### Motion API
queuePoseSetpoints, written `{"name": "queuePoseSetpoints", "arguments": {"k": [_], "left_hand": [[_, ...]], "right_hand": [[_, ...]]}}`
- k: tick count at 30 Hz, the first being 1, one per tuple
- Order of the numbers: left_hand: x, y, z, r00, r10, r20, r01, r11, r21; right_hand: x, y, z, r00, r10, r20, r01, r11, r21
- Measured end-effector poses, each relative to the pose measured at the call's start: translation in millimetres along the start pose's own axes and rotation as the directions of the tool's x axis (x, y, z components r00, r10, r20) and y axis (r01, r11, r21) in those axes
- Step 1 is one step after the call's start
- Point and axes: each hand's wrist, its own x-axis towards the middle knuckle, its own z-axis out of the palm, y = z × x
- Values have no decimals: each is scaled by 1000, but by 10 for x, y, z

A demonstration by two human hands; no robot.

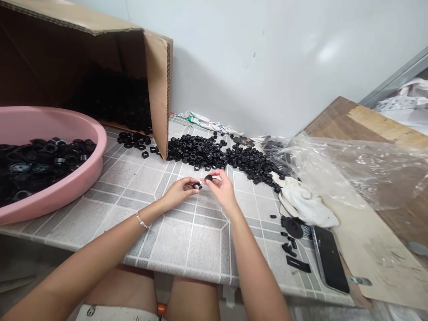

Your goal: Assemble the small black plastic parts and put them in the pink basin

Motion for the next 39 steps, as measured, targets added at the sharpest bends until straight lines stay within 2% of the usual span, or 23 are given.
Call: {"name": "queuePoseSetpoints", "arguments": {"k": [2, 4, 7, 12, 17, 21, 23, 28, 33, 36, 39], "left_hand": [[-10, -10, -4, 999, 39, 21, -39, 999, -31], [-15, -28, -18, 997, 73, 30, -71, 996, -60], [-5, -58, -51, 996, 71, 63, -63, 992, -112], [34, -71, -120, 994, 11, 106, 7, 985, -171], [28, -4, -182, 991, -18, 135, 34, 993, -114], [20, 10, -202, 996, -42, 82, 42, 999, 1], [19, 7, -195, 997, -49, 65, 49, 999, -4], [-2, 55, -153, 993, -85, 77, 92, 990, -103], [-20, 85, -116, 982, -135, 134, 167, 949, -267], [-13, 83, -114, 975, -163, 153, 214, 874, -436], [-9, 89, -126, 978, -142, 150, 203, 797, -568]], "right_hand": [[-101, 11, 220, 999, -35, -4, 35, 999, -6], [-148, 51, 309, 999, -40, 16, 41, 998, -43], [-169, 130, 294, 997, -23, 69, 28, 998, -62], [-202, 209, 266, 992, -80, 94, 87, 993, -79], [-241, 192, 352, 994, -106, 40, 111, 980, -162], [-264, 221, 423, 986, -167, -15, 160, 962, -220], [-272, 246, 446, 981, -195, -15, 185, 950, -250], [-271, 241, 463, 974, -223, -33, 206, 942, -266], [-269, 169, 440, 972, -190, -139, 146, 948, -282], [-266, 159, 441, 977, -123, -172, 98, 984, -145], [-261, 174, 458, 995, -21, -100, 26, 999, 46]]}}
